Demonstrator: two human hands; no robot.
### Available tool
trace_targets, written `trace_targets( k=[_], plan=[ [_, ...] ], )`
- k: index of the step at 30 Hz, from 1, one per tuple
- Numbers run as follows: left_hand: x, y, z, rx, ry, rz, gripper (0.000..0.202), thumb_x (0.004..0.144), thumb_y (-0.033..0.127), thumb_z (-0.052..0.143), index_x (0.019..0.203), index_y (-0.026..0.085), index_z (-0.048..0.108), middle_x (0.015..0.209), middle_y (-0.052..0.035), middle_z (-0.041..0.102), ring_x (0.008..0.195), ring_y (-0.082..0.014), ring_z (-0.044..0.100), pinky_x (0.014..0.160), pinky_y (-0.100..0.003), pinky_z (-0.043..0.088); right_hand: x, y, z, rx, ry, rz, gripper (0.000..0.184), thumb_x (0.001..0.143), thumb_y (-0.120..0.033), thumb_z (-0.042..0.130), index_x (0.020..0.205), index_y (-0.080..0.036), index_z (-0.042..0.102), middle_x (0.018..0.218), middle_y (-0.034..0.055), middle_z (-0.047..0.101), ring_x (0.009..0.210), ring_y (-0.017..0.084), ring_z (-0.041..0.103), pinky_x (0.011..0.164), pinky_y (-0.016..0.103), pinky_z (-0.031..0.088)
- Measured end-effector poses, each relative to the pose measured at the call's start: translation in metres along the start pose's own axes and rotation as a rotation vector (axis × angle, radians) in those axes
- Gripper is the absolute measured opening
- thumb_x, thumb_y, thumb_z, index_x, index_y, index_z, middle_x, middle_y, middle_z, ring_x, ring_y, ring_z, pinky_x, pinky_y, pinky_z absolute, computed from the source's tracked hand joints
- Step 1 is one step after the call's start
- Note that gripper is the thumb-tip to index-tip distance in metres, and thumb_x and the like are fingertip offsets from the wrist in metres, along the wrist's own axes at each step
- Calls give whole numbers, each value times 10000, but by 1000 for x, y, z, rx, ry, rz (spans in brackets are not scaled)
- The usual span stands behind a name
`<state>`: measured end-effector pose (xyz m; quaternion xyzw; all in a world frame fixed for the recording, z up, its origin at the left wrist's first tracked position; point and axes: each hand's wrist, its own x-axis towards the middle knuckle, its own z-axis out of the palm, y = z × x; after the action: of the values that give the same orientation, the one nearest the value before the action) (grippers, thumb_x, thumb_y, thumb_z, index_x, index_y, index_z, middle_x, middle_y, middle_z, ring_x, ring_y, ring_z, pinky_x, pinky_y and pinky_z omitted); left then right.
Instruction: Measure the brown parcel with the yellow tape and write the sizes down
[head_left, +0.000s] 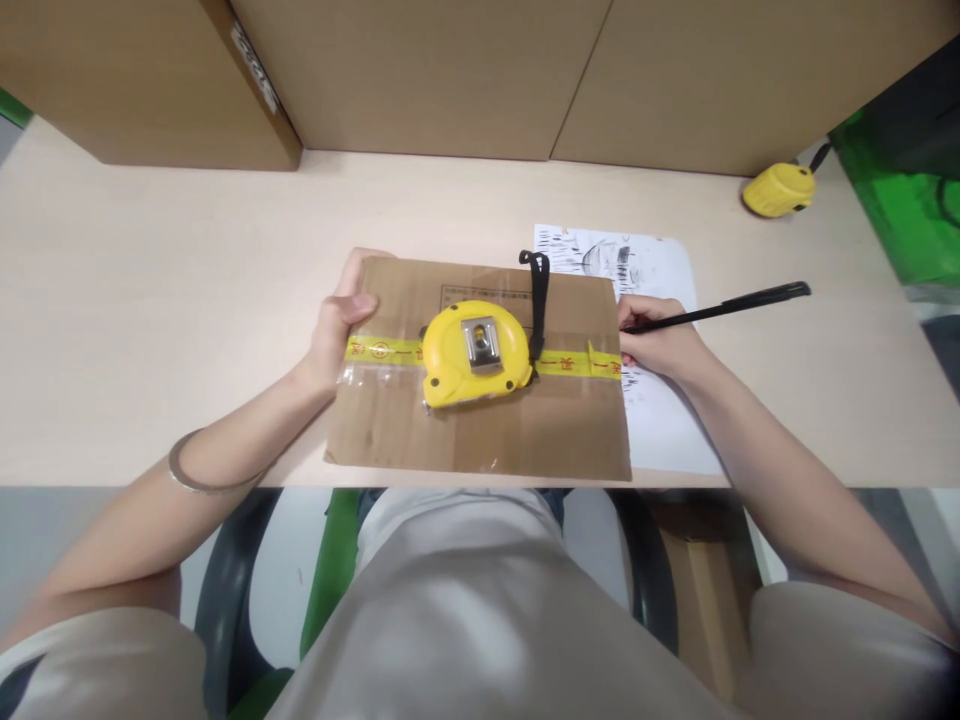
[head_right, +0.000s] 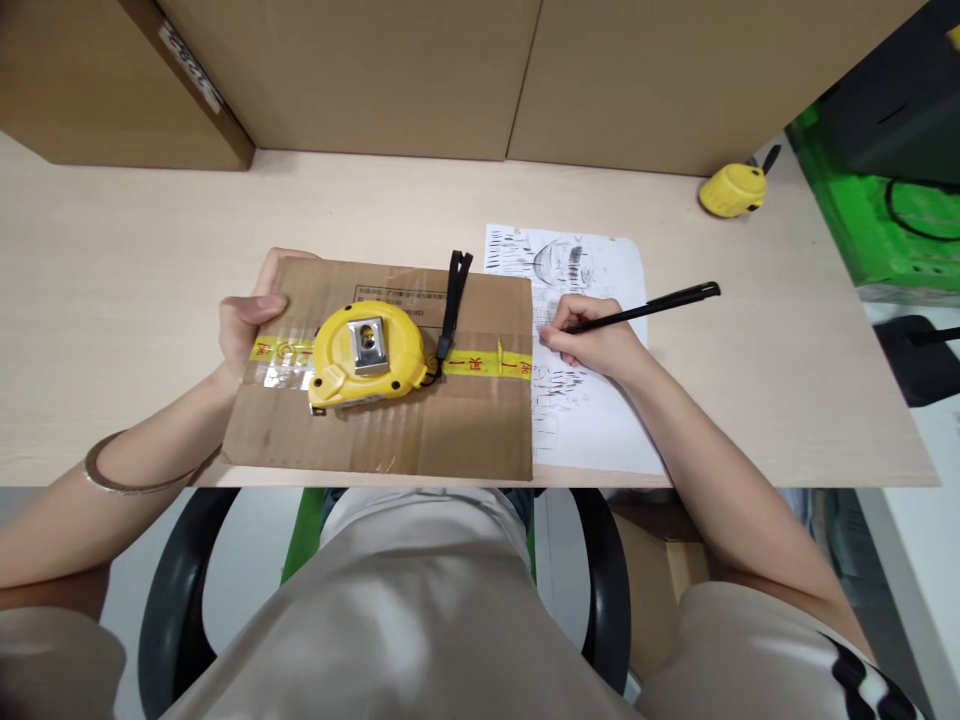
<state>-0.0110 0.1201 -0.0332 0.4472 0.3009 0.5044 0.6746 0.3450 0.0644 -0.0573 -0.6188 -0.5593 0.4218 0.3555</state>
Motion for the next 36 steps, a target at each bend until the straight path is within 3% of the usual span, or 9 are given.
trace_targets(
  k=[14, 18, 20, 24, 27, 30, 32, 34, 36],
  plan=[
    [1, -2, -1, 30, -14, 12, 340, 609, 377, 688, 875, 210, 558, 971, -84, 672, 1031, -339, 655, 860, -449, 536, 0, -5, 1, -65, 1, 25, 418, 656, -397, 863, 573, -225, 492, 454, -29, 527, 367, 77, 437, 371, 228, 303],
    [1, -4, -6, 52, -53, 29, 332, 649, 390, 670, 905, 210, 558, 953, -85, 667, 1012, -324, 653, 860, -451, 530, 2, -11, -2, -144, -63, 63, 403, 646, -414, 821, 560, -229, 474, 434, -36, 500, 378, 87, 431, 412, 245, 312],
    [2, -7, -10, 56, -98, 47, 314, 685, 388, 658, 926, 216, 553, 970, -81, 673, 1019, -315, 651, 860, -444, 527, 3, -16, -5, -216, -99, 100, 422, 716, -471, 758, 544, -234, 454, 414, -31, 476, 373, 93, 406, 433, 264, 324],
    [4, -16, -26, 126, -162, 138, 451, 776, 417, 662, 1188, 239, 613, 1097, -48, 687, 1105, -299, 643, 885, -407, 515, 9, -25, -7, -516, -55, 158, 498, 833, -457, 658, 462, -228, 417, 396, 5, 457, 421, 125, 418, 531, 309, 358],
    [1, -18, -35, 206, -196, 272, 729, 803, 494, 710, 1480, 340, 490, 1227, 16, 683, 1266, -301, 599, 1034, -408, 475, 15, -38, -7, -702, 64, 122, 477, 806, -429, 716, 457, -221, 469, 445, 26, 475, 505, 151, 407, 597, 335, 324],
    [-7, -8, -35, 342, -195, 262, 563, 884, 498, 671, 1424, 359, 595, 1310, 26, 691, 1313, -286, 595, 1123, -426, 445, 14, -66, -3, -771, 259, 10, 403, 914, -512, 616, 633, -224, 592, 626, 62, 591, 651, 202, 507, 699, 370, 386],
    [-14, 2, -31, 467, -152, 234, 359, 953, 477, 604, 1231, 298, 744, 1281, -7, 721, 1279, -279, 622, 1161, -447, 434, 10, -90, 5, -697, 318, -212, 410, 1002, -564, 485, 870, -230, 683, 879, 101, 687, 852, 235, 611, 827, 391, 461],
    [-19, 13, -26, 537, -124, 207, 309, 967, 455, 594, 1101, 266, 798, 1229, -30, 752, 1263, -286, 639, 1200, -480, 417, 4, -111, 19, -570, 202, -532, 536, 1037, -635, 382, 1149, -223, 705, 1136, 131, 698, 1074, 258, 641, 983, 421, 489],
    [-21, 20, -23, 540, -121, 159, 278, 951, 429, 623, 1077, 268, 811, 1300, -35, 745, 1350, -301, 603, 1238, -500, 396, 0, -125, 39, -536, -8, -780, 686, 1019, -712, 356, 1333, -182, 658, 1337, 170, 649, 1259, 311, 602, 1103, 509, 453]
  ],
)
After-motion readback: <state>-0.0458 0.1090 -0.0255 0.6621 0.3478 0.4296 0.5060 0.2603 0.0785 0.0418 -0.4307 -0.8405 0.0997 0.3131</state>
